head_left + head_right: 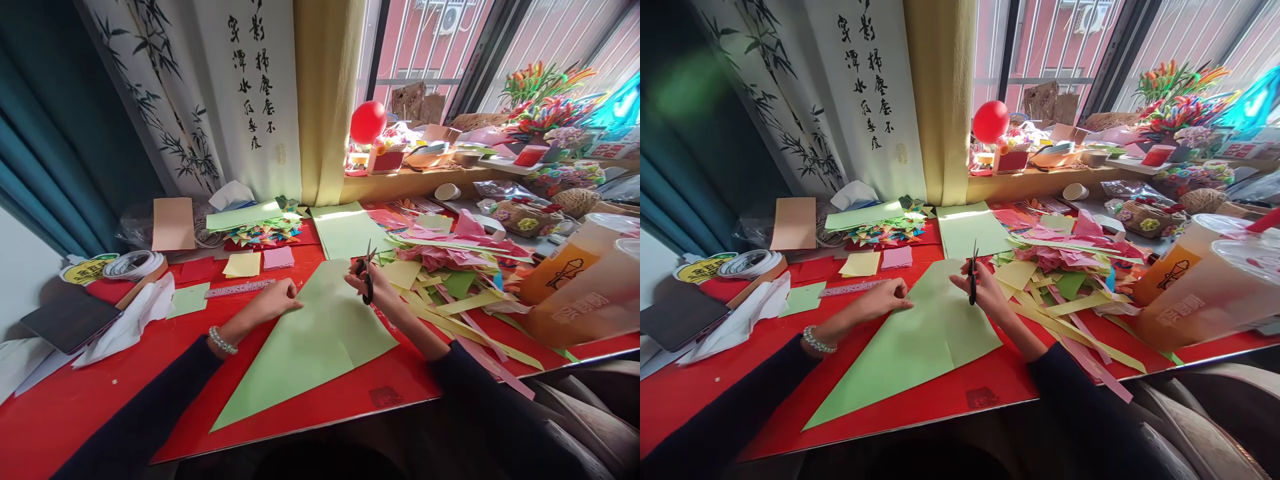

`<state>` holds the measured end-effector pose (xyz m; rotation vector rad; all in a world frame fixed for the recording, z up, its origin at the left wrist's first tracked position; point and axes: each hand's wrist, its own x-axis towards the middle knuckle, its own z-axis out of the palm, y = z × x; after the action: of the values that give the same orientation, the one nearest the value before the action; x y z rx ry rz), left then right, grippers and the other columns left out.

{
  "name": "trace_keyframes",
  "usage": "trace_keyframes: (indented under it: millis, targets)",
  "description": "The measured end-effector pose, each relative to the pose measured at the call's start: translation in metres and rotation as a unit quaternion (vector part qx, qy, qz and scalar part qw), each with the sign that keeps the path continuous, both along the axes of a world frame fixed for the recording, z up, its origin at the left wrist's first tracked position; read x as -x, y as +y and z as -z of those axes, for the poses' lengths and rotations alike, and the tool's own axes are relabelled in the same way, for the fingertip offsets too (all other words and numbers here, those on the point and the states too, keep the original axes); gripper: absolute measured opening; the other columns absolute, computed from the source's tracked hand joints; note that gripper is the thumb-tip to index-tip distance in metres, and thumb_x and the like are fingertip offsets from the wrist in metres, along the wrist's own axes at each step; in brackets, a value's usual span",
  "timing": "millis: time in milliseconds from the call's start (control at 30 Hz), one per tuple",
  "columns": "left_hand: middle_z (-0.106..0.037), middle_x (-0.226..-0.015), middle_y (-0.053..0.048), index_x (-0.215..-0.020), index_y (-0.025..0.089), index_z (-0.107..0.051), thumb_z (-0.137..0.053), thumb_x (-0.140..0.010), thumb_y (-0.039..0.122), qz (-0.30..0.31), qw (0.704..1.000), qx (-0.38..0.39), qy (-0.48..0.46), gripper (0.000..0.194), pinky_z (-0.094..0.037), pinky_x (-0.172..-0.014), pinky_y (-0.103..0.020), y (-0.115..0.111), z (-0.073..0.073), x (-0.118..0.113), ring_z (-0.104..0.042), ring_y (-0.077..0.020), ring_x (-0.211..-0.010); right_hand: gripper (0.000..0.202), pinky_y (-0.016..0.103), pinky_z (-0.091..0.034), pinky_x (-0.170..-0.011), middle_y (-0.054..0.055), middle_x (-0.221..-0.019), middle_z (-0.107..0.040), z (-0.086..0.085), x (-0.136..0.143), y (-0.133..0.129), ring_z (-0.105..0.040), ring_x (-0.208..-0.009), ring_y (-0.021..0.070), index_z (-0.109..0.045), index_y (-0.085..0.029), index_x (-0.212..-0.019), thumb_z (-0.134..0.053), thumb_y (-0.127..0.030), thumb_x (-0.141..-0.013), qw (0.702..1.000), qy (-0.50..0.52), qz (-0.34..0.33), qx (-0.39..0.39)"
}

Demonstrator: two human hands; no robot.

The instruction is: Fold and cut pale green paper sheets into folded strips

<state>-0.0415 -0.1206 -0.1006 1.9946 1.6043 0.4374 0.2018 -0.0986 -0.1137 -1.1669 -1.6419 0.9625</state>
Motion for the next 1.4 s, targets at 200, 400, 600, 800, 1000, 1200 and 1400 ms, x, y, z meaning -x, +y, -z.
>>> trace_keyframes:
  millis: [200, 400, 600, 800, 1000, 1200, 1400]
  targets:
    - [-0.061, -0.085, -0.003, -0.088, 0.016, -0.055, -0.070, -0.065, 0.040, -0.042, 0.953, 0.054, -0.295, 0.037, -0.047, -0.071, -0.029, -0.011, -0.025, 0.023, -0.059, -0.0181, -0.081, 0.048, 0.030, -0.045, -0.069, 0.005, -0.099, -0.053, 0.000, -0.005, 0.004, -0.054, -0.088, 0.0199, -0.046, -0.022, -0.098, -0.070, -0.045, -0.064, 0.995, 0.083, -0.013, 0.061]
    - [-0.068, -0.097, -0.007, -0.100, 0.017, -0.061, -0.076, -0.059, 0.042, -0.103, 0.903, 0.163, -0.384, 0.050, -0.052, -0.074, -0.033, -0.033, -0.034, 0.030, -0.064, -0.0231, -0.086, 0.036, 0.021, -0.032, -0.046, -0.006, -0.066, -0.044, -0.003, 0.002, -0.007, -0.042, -0.053, 0.0090, -0.045, -0.023, -0.083, -0.072, -0.036, -0.063, 0.975, 0.172, -0.064, 0.124]
    - [-0.073, -0.082, -0.008, -0.099, 0.015, -0.064, -0.083, -0.050, 0.033, -0.152, 0.855, 0.291, -0.401, 0.055, -0.056, -0.062, -0.035, -0.041, -0.022, 0.037, -0.069, -0.0251, -0.071, 0.028, 0.022, -0.030, -0.048, -0.005, -0.066, -0.043, -0.006, 0.004, -0.007, -0.041, -0.054, 0.0095, -0.047, -0.023, -0.081, -0.068, -0.037, -0.068, 0.982, 0.170, -0.018, 0.081]
    - [-0.073, -0.074, -0.005, -0.093, 0.016, -0.066, -0.082, -0.053, 0.029, -0.202, 0.859, 0.241, -0.404, 0.046, -0.057, -0.058, -0.032, -0.036, -0.029, 0.060, -0.069, -0.0238, -0.065, 0.029, 0.025, -0.023, -0.048, -0.004, -0.059, -0.039, -0.032, -0.007, -0.018, -0.034, -0.053, 0.0106, -0.051, -0.021, -0.071, -0.062, -0.047, -0.071, 0.998, 0.000, 0.021, 0.052]
    - [-0.073, -0.075, -0.003, -0.090, 0.015, -0.067, -0.077, -0.062, 0.029, -0.229, 0.853, 0.171, -0.436, 0.032, -0.058, -0.060, -0.032, -0.040, -0.045, 0.076, -0.070, -0.0232, -0.068, 0.036, 0.025, -0.023, -0.051, -0.003, -0.059, -0.038, -0.031, -0.001, -0.045, -0.033, -0.056, 0.0111, -0.048, -0.019, -0.065, -0.061, -0.052, -0.071, 0.960, -0.135, -0.187, 0.160]
    - [-0.073, -0.073, 0.000, -0.084, 0.013, -0.067, -0.075, -0.066, 0.026, -0.230, 0.849, 0.108, -0.464, 0.024, -0.057, -0.058, -0.024, -0.045, -0.055, 0.077, -0.069, -0.0163, -0.066, 0.038, 0.024, -0.019, -0.049, -0.005, -0.059, -0.033, -0.024, 0.026, -0.061, -0.028, -0.055, 0.0086, -0.048, -0.017, -0.066, -0.060, -0.053, -0.074, 0.928, -0.163, -0.262, 0.209]
    - [-0.074, -0.077, -0.004, -0.083, 0.015, -0.068, -0.078, -0.064, 0.026, -0.235, 0.842, 0.120, -0.469, 0.024, -0.059, -0.058, -0.026, -0.049, -0.056, 0.075, -0.069, -0.0178, -0.066, 0.041, 0.023, -0.020, -0.049, -0.005, -0.060, -0.033, -0.025, 0.037, -0.061, -0.028, -0.056, 0.0083, -0.048, -0.016, -0.068, -0.059, -0.055, -0.074, 0.928, -0.152, -0.270, 0.209]
